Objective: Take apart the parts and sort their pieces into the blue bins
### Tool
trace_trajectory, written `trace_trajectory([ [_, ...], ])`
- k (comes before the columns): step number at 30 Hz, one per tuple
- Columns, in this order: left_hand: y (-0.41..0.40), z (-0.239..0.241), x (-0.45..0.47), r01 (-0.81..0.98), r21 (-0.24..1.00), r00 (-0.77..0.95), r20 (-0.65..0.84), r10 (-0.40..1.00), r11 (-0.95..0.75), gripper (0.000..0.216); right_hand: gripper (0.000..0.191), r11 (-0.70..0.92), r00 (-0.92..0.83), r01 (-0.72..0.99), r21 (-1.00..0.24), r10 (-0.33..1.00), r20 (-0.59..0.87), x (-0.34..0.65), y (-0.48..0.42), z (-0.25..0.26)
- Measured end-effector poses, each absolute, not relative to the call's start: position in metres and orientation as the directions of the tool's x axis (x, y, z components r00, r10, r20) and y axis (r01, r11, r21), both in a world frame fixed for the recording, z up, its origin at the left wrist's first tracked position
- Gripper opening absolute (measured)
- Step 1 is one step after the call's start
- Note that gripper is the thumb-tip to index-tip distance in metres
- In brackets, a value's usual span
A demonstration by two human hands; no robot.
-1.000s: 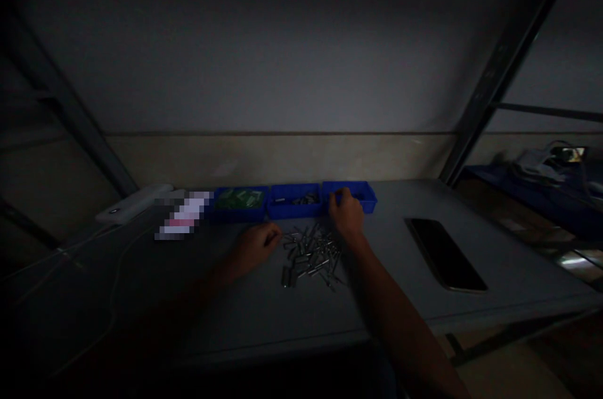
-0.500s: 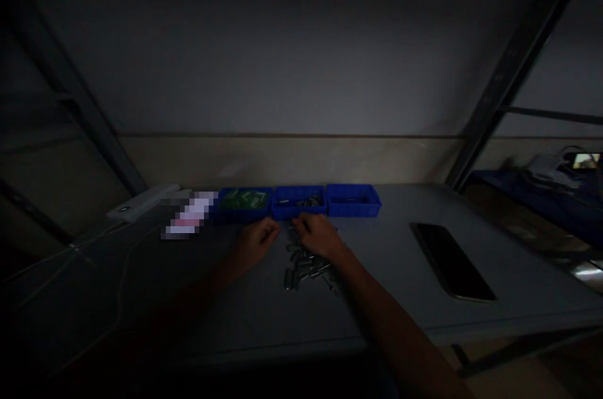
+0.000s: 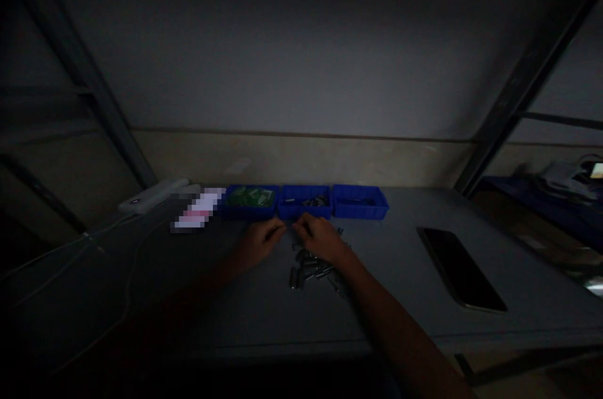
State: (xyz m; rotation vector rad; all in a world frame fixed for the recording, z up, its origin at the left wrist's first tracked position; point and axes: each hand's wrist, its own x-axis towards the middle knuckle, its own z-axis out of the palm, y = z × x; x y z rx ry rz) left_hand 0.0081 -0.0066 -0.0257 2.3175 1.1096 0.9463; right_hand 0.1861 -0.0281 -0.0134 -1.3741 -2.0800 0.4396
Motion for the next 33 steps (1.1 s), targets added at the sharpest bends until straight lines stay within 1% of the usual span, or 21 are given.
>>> trace_trajectory([
  [5,-0.0062,-0.0266,0.0075,0.515,0.632,0.417,0.405,0.814,-0.579,0.017,0.036,0.415,-0.305,0.722,-0.554,0.909,0.285,0.1861,-0.0253,-0.0147],
  [7,-0.0062,-0.027,0.0074,0.513,0.634,0.414,0.408,0.814,-0.578,0.015,0.037,0.431,-0.317,0.72,-0.545,0.902,0.294,0.1864,-0.0238,-0.0159],
  [11,-0.0072,-0.0262,0.0074,0.508,0.633,0.428,0.403,0.809,-0.584,0.016,0.031,0.441,-0.315,0.713,-0.545,0.896,0.312,0.1866,-0.0229,-0.0176],
  [17,-0.0083,-0.0231,0.0072,0.512,0.631,0.443,0.388,0.808,-0.583,0.029,0.018,0.467,-0.292,0.659,-0.589,0.881,0.372,0.1867,-0.0251,-0.0167],
  [21,-0.0078,-0.0241,0.0072,0.514,0.624,0.429,0.406,0.807,-0.588,0.024,0.014,0.49,-0.31,0.644,-0.588,0.87,0.384,0.1873,-0.0257,-0.0166],
  [24,-0.007,-0.0269,0.007,0.504,0.633,0.415,0.419,0.808,-0.587,0.018,0.019,0.464,-0.303,0.669,-0.58,0.883,0.358,0.1874,-0.026,-0.016],
  [28,-0.0067,-0.0291,0.007,0.499,0.639,0.397,0.433,0.809,-0.586,0.013,0.032,0.447,-0.323,0.716,-0.536,0.893,0.313,0.1873,-0.026,-0.015],
  [33,-0.0084,-0.026,0.0085,0.489,0.637,0.412,0.434,0.801,-0.596,0.012,0.038,0.465,-0.343,0.724,-0.51,0.884,0.319,0.1856,-0.0257,-0.0155],
])
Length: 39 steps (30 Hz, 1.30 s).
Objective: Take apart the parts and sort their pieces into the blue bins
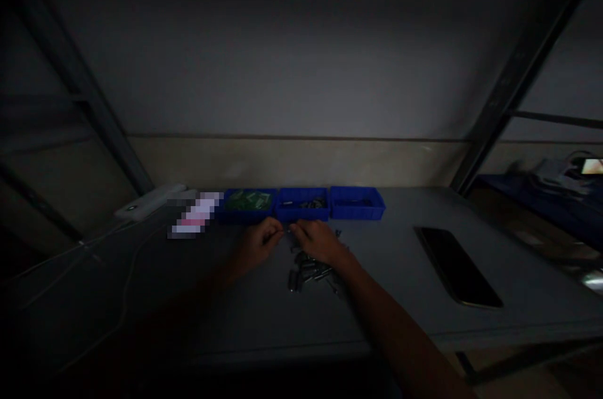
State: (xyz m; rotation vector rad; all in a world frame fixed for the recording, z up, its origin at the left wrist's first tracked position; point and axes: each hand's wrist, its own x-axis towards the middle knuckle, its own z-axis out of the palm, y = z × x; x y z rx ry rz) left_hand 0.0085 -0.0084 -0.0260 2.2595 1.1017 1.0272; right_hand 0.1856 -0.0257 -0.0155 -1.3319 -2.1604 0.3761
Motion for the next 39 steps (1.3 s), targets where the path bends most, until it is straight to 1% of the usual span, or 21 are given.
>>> trace_trajectory([
  [3,-0.009,-0.025,0.009,0.504,0.634,0.417,0.416,0.808,-0.587,0.013,0.036,0.46,-0.338,0.737,-0.496,0.885,0.319,0.186,-0.024,-0.015],
  [6,-0.01,-0.026,0.01,0.56,0.606,0.461,0.34,0.82,-0.565,0.017,0.029,0.441,-0.277,0.744,-0.502,0.887,0.369,0.194,-0.021,-0.013],
  [8,-0.01,-0.026,0.01,0.588,0.567,0.519,0.283,0.807,-0.577,0.019,0.027,0.397,-0.165,0.752,-0.527,0.886,0.433,0.206,-0.016,-0.01],
  [11,-0.009,-0.026,0.01,0.581,0.522,0.597,0.248,0.763,-0.625,0.023,0.026,0.272,0.084,0.765,-0.583,0.856,0.51,0.23,-0.009,-0.007],
  [15,-0.007,-0.026,0.01,0.581,0.5,0.635,0.215,0.742,-0.642,0.024,0.029,0.027,0.39,0.778,-0.627,0.763,0.516,0.257,-0.002,-0.007],
  [18,-0.007,-0.026,0.009,0.591,0.49,0.638,0.201,0.743,-0.641,0.022,0.029,-0.121,0.497,0.769,-0.628,0.731,0.468,0.267,0.0,-0.009],
  [20,-0.008,-0.025,0.008,0.607,0.492,0.618,0.201,0.76,-0.624,0.022,0.03,-0.174,0.524,0.77,-0.614,0.722,0.452,0.268,0.0,-0.01],
  [24,-0.009,-0.023,0.009,0.617,0.495,0.594,0.217,0.775,-0.612,0.029,0.031,-0.218,0.54,0.771,-0.598,0.721,0.434,0.264,-0.001,-0.012],
  [29,-0.009,-0.022,0.011,0.636,0.444,0.62,0.194,0.76,-0.631,0.021,0.031,-0.276,0.554,0.751,-0.6,0.757,0.346,0.255,-0.002,-0.012],
  [32,-0.008,-0.024,0.011,0.658,0.415,0.619,0.178,0.765,-0.629,0.019,0.03,-0.278,0.542,0.754,-0.595,0.776,0.323,0.252,-0.001,-0.013],
  [35,-0.007,-0.026,0.011,0.669,0.394,0.612,0.189,0.768,-0.63,0.019,0.03,-0.224,0.5,0.775,-0.592,0.79,0.356,0.248,-0.001,-0.014],
  [39,-0.006,-0.025,0.009,0.659,0.406,0.613,0.198,0.765,-0.633,0.019,0.028,-0.029,0.346,0.803,-0.595,0.836,0.426,0.237,-0.002,-0.015],
])
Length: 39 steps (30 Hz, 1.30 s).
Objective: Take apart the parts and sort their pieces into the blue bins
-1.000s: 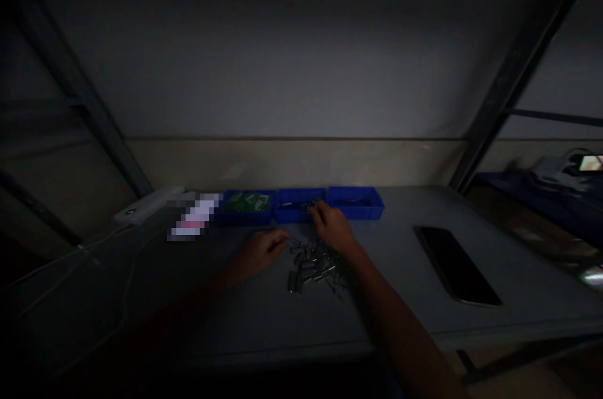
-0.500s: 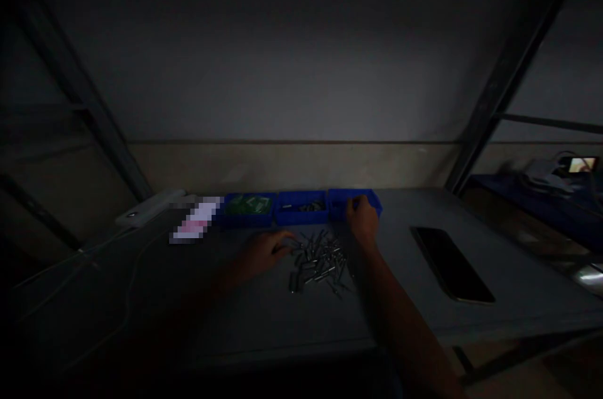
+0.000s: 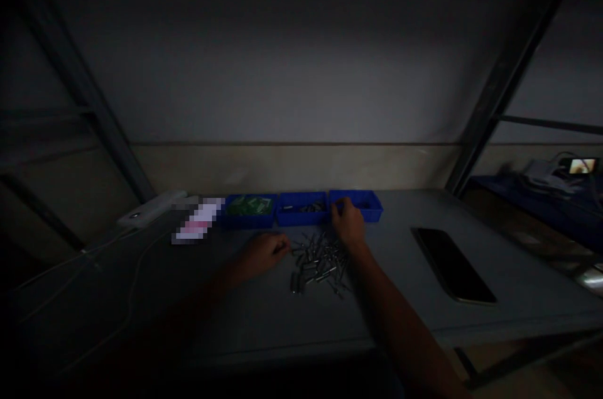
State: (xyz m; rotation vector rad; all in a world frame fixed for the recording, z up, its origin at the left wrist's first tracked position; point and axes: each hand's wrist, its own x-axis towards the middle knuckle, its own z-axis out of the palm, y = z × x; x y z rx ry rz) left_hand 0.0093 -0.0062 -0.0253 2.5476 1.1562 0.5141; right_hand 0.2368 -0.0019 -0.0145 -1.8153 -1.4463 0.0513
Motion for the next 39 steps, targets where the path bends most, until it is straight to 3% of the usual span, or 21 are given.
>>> trace_trajectory([
  [6,-0.008,-0.024,0.011,0.657,0.421,0.611,0.188,0.769,-0.626,0.019,0.022,0.218,0.089,0.775,-0.594,0.892,0.444,0.201,-0.014,-0.01],
  [14,-0.01,-0.03,0.017,0.684,0.338,0.575,0.295,0.763,-0.646,0.018,0.02,0.301,-0.076,0.776,-0.555,0.917,0.392,0.187,-0.018,-0.013],
  [20,-0.005,-0.033,0.012,0.641,0.457,0.439,0.441,0.783,-0.616,0.019,0.027,0.366,-0.192,0.771,-0.522,0.914,0.357,0.189,-0.021,-0.011],
  [25,-0.006,-0.034,0.014,0.579,0.511,0.435,0.466,0.771,-0.635,0.016,0.028,0.415,-0.296,0.77,-0.484,0.905,0.306,0.188,-0.022,-0.012],
  [30,-0.007,-0.032,0.014,0.53,0.53,0.448,0.488,0.749,-0.662,0.019,0.024,0.424,-0.291,0.784,-0.453,0.896,0.336,0.188,-0.021,-0.014],
  [39,-0.005,-0.03,0.01,0.568,0.554,0.475,0.382,0.793,-0.608,0.028,0.016,0.436,-0.284,0.743,-0.509,0.893,0.35,0.187,-0.024,-0.014],
])
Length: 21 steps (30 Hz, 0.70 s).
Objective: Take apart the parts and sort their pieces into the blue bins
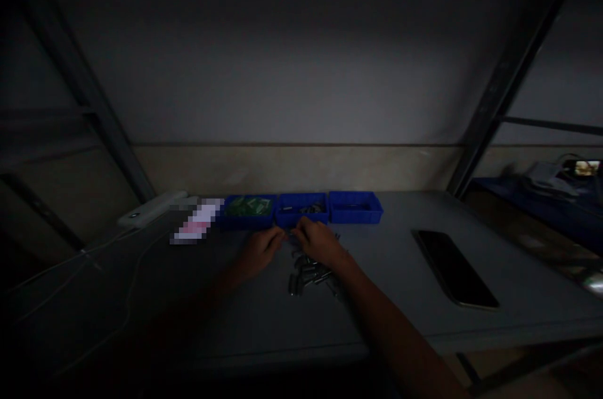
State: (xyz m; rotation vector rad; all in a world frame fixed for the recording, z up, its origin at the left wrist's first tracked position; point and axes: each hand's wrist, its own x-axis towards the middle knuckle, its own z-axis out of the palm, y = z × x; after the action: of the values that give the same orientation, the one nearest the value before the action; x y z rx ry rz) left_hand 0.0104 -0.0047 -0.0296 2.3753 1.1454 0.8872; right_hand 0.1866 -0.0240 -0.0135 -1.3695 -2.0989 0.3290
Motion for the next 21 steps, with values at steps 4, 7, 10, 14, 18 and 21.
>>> trace_trajectory([
  [4,-0.0058,-0.028,0.0098,0.535,0.581,0.459,0.409,0.788,-0.613,0.023,0.022,0.434,-0.281,0.743,-0.509,0.893,0.351,0.1863,-0.0257,-0.0122],
  [7,-0.0075,-0.0253,0.0095,0.53,0.59,0.454,0.41,0.791,-0.61,0.022,0.029,0.418,-0.298,0.779,-0.467,0.903,0.311,0.1864,-0.0268,-0.0099],
  [10,-0.0083,-0.0243,0.0097,0.538,0.588,0.457,0.4,0.795,-0.605,0.022,0.033,0.419,-0.331,0.8,-0.429,0.905,0.266,0.1863,-0.0273,-0.0074],
  [14,-0.007,-0.0276,0.0108,0.551,0.591,0.479,0.353,0.803,-0.589,0.021,0.036,0.403,-0.329,0.82,-0.406,0.913,0.242,0.1866,-0.0272,-0.0051],
  [18,-0.0054,-0.0307,0.012,0.593,0.546,0.545,0.27,0.794,-0.592,0.024,0.034,0.399,-0.317,0.814,-0.422,0.914,0.253,0.1881,-0.0266,-0.0048],
  [21,-0.0043,-0.0304,0.0124,0.603,0.525,0.56,0.257,0.787,-0.601,0.028,0.032,0.388,-0.291,0.812,-0.437,0.917,0.274,0.1888,-0.0258,-0.0052],
])
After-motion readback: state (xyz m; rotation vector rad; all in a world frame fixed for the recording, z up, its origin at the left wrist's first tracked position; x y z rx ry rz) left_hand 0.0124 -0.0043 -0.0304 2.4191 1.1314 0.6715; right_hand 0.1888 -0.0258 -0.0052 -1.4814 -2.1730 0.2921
